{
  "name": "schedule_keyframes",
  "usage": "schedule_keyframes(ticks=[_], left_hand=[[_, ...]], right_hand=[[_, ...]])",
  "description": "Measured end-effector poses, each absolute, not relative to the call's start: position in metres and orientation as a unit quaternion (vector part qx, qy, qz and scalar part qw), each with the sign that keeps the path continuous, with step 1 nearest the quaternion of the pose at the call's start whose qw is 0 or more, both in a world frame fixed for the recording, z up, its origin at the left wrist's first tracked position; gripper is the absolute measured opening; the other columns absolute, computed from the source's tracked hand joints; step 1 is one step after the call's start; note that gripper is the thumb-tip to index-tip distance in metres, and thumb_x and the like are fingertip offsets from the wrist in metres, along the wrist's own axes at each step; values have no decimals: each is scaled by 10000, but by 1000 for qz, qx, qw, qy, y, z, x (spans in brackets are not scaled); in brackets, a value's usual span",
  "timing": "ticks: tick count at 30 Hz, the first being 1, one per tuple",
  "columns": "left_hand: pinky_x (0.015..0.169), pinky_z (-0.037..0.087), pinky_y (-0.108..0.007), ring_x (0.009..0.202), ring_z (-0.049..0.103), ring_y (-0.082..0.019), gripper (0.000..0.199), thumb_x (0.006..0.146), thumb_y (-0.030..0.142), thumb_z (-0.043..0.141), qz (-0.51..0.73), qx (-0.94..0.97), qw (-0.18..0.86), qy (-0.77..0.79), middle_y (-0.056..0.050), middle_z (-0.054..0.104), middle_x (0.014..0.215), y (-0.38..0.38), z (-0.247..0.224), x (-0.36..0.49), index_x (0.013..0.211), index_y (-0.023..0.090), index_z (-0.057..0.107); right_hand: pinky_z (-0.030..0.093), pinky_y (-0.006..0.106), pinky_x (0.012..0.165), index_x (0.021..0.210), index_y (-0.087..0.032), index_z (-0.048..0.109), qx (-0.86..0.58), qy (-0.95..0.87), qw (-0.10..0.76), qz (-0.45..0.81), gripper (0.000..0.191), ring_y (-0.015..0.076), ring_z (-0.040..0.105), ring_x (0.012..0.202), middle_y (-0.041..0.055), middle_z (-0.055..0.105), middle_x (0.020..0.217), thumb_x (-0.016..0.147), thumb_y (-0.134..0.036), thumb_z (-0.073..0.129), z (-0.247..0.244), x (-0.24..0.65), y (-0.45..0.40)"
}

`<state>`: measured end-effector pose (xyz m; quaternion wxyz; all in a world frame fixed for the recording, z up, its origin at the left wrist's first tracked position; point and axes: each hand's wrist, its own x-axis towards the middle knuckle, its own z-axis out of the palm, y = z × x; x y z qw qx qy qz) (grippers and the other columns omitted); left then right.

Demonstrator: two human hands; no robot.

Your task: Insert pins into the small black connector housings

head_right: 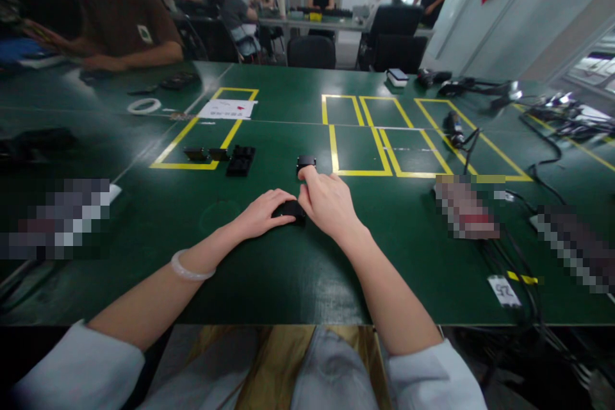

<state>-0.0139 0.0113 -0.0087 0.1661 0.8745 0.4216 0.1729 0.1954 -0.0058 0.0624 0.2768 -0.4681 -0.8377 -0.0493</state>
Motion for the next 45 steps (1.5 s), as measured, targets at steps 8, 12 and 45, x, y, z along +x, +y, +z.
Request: schedule_keyframes(ticks=[8, 12, 45], left_hand=[[923, 445, -397, 1053, 562, -262, 400, 920, 511, 577, 174, 874, 165, 424, -73, 609, 1164, 11, -9, -14, 1201, 227, 562], [920, 443, -392, 1063, 559, -260, 398, 919, 508, 578, 178, 873, 172, 419, -69, 609, 1172, 11, -9, -14, 1201, 226, 566], [921, 441, -398, 1054, 554, -263, 396, 921, 516, 562, 174, 873, 175, 421, -73, 606, 1157, 11, -8, -14, 1199, 234, 570]], right_hand=[[316, 285, 690, 919, -199, 556, -465, -844, 261, -56, 227, 161, 551, 602, 12, 643, 677, 998, -326, 386, 62, 197, -5], [321, 282, 691, 965, -187, 558, -462, -843, 269, -56, 160, 160, 561, 623, 17, 656, 714, 962, -226, 402, 62, 197, -5], [321, 285, 688, 937, -201, 556, -460, -842, 280, -37, 165, 147, 520, 590, 1, 629, 675, 964, -272, 410, 60, 200, -4]])
